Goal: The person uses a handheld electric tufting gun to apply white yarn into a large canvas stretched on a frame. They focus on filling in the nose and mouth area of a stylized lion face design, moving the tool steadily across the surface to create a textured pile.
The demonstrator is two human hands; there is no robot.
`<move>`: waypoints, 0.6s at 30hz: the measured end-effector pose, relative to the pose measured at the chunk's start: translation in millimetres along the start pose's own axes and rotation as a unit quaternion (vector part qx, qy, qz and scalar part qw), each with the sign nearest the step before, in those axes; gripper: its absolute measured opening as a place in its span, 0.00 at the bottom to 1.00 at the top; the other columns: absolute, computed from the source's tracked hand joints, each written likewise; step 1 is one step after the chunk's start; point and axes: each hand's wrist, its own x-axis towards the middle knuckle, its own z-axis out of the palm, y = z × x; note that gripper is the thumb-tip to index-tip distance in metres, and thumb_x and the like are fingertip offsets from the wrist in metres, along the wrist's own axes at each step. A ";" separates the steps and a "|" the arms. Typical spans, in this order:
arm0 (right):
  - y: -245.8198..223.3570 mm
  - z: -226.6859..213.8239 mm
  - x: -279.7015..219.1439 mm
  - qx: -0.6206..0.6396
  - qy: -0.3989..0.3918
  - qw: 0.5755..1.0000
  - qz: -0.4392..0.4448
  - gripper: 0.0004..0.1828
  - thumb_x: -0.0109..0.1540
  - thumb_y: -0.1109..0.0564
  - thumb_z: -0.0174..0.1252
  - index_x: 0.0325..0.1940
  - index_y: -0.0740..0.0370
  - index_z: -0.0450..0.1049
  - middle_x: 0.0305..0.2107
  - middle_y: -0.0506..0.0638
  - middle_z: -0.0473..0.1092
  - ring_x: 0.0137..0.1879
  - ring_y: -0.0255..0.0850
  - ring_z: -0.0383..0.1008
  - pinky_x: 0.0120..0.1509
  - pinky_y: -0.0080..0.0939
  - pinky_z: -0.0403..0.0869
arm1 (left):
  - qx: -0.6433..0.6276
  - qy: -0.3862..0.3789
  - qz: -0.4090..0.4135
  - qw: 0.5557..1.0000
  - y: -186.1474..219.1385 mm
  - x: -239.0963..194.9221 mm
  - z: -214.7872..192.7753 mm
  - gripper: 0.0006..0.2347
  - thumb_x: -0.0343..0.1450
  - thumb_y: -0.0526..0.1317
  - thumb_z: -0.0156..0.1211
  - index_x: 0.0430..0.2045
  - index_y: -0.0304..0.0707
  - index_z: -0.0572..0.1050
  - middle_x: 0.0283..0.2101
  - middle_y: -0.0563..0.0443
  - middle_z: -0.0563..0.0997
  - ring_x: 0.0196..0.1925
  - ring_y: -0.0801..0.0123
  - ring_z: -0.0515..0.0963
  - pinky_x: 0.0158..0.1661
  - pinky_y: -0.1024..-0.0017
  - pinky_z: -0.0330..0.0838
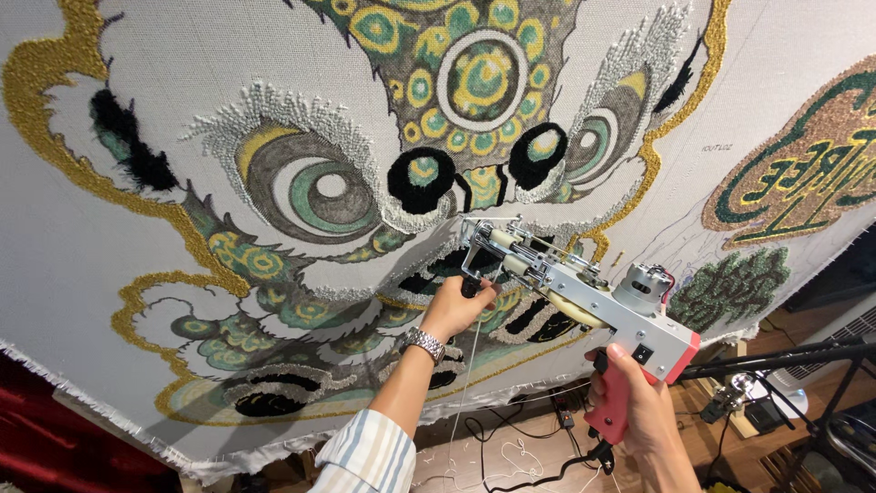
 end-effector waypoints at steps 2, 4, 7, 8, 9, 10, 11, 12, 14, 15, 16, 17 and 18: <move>1.9 -3.0 1.1 -0.003 0.000 1.000 -0.004 0.21 0.58 0.47 0.61 0.46 0.65 0.70 0.34 0.53 0.76 0.26 0.39 0.67 0.25 0.42 0.65 | -0.012 -0.004 0.006 1.000 -3.2 -0.4 1.4 0.10 0.68 0.46 0.66 0.30 0.39 0.79 0.31 0.51 0.88 0.34 0.77 0.86 0.35 0.77 0.76; 3.1 -5.6 2.4 -0.002 -0.005 1.000 -0.006 0.21 0.58 0.47 0.61 0.46 0.66 0.71 0.34 0.54 0.75 0.26 0.40 0.67 0.25 0.42 0.66 | -0.035 -0.009 0.022 0.999 -3.5 1.6 1.1 0.09 0.68 0.45 0.66 0.30 0.39 0.78 0.33 0.53 0.88 0.36 0.76 0.87 0.36 0.77 0.77; 4.4 -6.7 1.5 -0.009 -0.033 0.999 0.005 0.26 0.62 0.45 0.62 0.47 0.74 0.74 0.27 0.58 0.68 0.26 0.42 0.66 0.26 0.42 0.65 | -0.056 -0.010 0.032 0.998 -1.6 1.4 -0.8 0.10 0.68 0.45 0.66 0.30 0.37 0.78 0.34 0.54 0.88 0.34 0.77 0.87 0.35 0.77 0.78; 4.5 -6.4 0.2 -0.009 -0.033 0.999 0.009 0.26 0.62 0.45 0.62 0.47 0.74 0.74 0.26 0.59 0.67 0.26 0.43 0.66 0.27 0.42 0.66 | -0.043 -0.005 0.019 0.999 0.6 1.0 -1.2 0.11 0.68 0.45 0.67 0.30 0.37 0.78 0.32 0.51 0.87 0.32 0.78 0.86 0.34 0.78 0.77; 3.6 -5.5 -0.7 -0.008 -0.034 0.999 0.012 0.26 0.62 0.44 0.62 0.48 0.74 0.74 0.26 0.59 0.66 0.25 0.43 0.66 0.27 0.41 0.66 | -0.031 0.000 0.008 0.999 3.5 0.8 -1.8 0.12 0.69 0.46 0.68 0.30 0.36 0.78 0.30 0.49 0.87 0.30 0.79 0.86 0.32 0.78 0.76; 2.4 -3.9 -1.7 -0.008 -0.034 0.999 0.016 0.27 0.62 0.44 0.62 0.48 0.74 0.74 0.25 0.60 0.65 0.25 0.43 0.65 0.27 0.41 0.66 | -0.018 0.000 -0.003 1.000 6.1 -0.6 -2.9 0.12 0.69 0.46 0.68 0.29 0.37 0.78 0.29 0.49 0.87 0.26 0.78 0.81 0.29 0.77 0.72; 1.4 -1.7 -2.9 -0.002 -0.025 1.000 0.007 0.25 0.61 0.45 0.62 0.47 0.72 0.73 0.28 0.59 0.68 0.26 0.42 0.66 0.26 0.42 0.66 | -0.004 -0.001 -0.013 1.000 8.4 -2.5 -4.2 0.12 0.69 0.47 0.68 0.29 0.37 0.78 0.28 0.49 0.87 0.21 0.77 0.77 0.25 0.76 0.69; 1.1 1.6 -4.3 0.004 -0.016 1.000 -0.002 0.24 0.59 0.46 0.62 0.47 0.70 0.71 0.31 0.57 0.71 0.26 0.41 0.66 0.26 0.42 0.66 | 0.009 -0.001 -0.024 1.000 10.6 -4.0 -5.5 0.12 0.69 0.47 0.67 0.29 0.37 0.78 0.28 0.50 0.86 0.17 0.76 0.73 0.21 0.75 0.65; -1.8 6.9 -6.3 0.011 -0.008 1.000 -0.010 0.22 0.58 0.47 0.62 0.46 0.67 0.70 0.35 0.56 0.74 0.27 0.40 0.67 0.26 0.42 0.66 | -0.011 -0.005 -0.014 1.000 14.7 -5.3 -7.3 0.10 0.69 0.46 0.66 0.29 0.38 0.78 0.27 0.51 0.86 0.15 0.79 0.71 0.19 0.75 0.63; -2.7 9.1 -7.5 0.011 -0.008 1.000 -0.008 0.22 0.58 0.47 0.62 0.46 0.66 0.70 0.35 0.56 0.74 0.27 0.40 0.67 0.26 0.42 0.66 | -0.021 -0.008 -0.010 1.000 15.7 -6.0 -7.6 0.10 0.68 0.46 0.65 0.29 0.38 0.78 0.27 0.52 0.87 0.14 0.80 0.71 0.18 0.76 0.62; -3.5 10.9 -8.3 0.011 -0.009 1.000 -0.007 0.22 0.58 0.47 0.62 0.47 0.66 0.70 0.35 0.56 0.74 0.27 0.40 0.67 0.26 0.42 0.66 | -0.018 -0.006 -0.012 1.000 16.5 -6.1 -7.5 0.10 0.68 0.46 0.66 0.28 0.38 0.78 0.27 0.52 0.86 0.14 0.80 0.70 0.17 0.75 0.62; -4.4 12.3 -8.8 0.015 -0.010 1.000 -0.007 0.22 0.58 0.47 0.62 0.47 0.65 0.70 0.35 0.56 0.74 0.27 0.40 0.67 0.26 0.42 0.66 | -0.016 -0.004 -0.014 1.000 17.0 -6.0 -7.6 0.11 0.68 0.46 0.66 0.28 0.38 0.78 0.27 0.52 0.86 0.14 0.79 0.70 0.17 0.75 0.61; -4.9 13.3 -9.2 0.019 -0.012 1.000 -0.006 0.21 0.58 0.48 0.62 0.47 0.65 0.69 0.35 0.56 0.74 0.27 0.40 0.67 0.26 0.41 0.66 | -0.013 -0.002 -0.015 1.000 17.1 -5.8 -7.9 0.11 0.68 0.47 0.67 0.27 0.38 0.77 0.26 0.52 0.86 0.14 0.79 0.69 0.17 0.75 0.61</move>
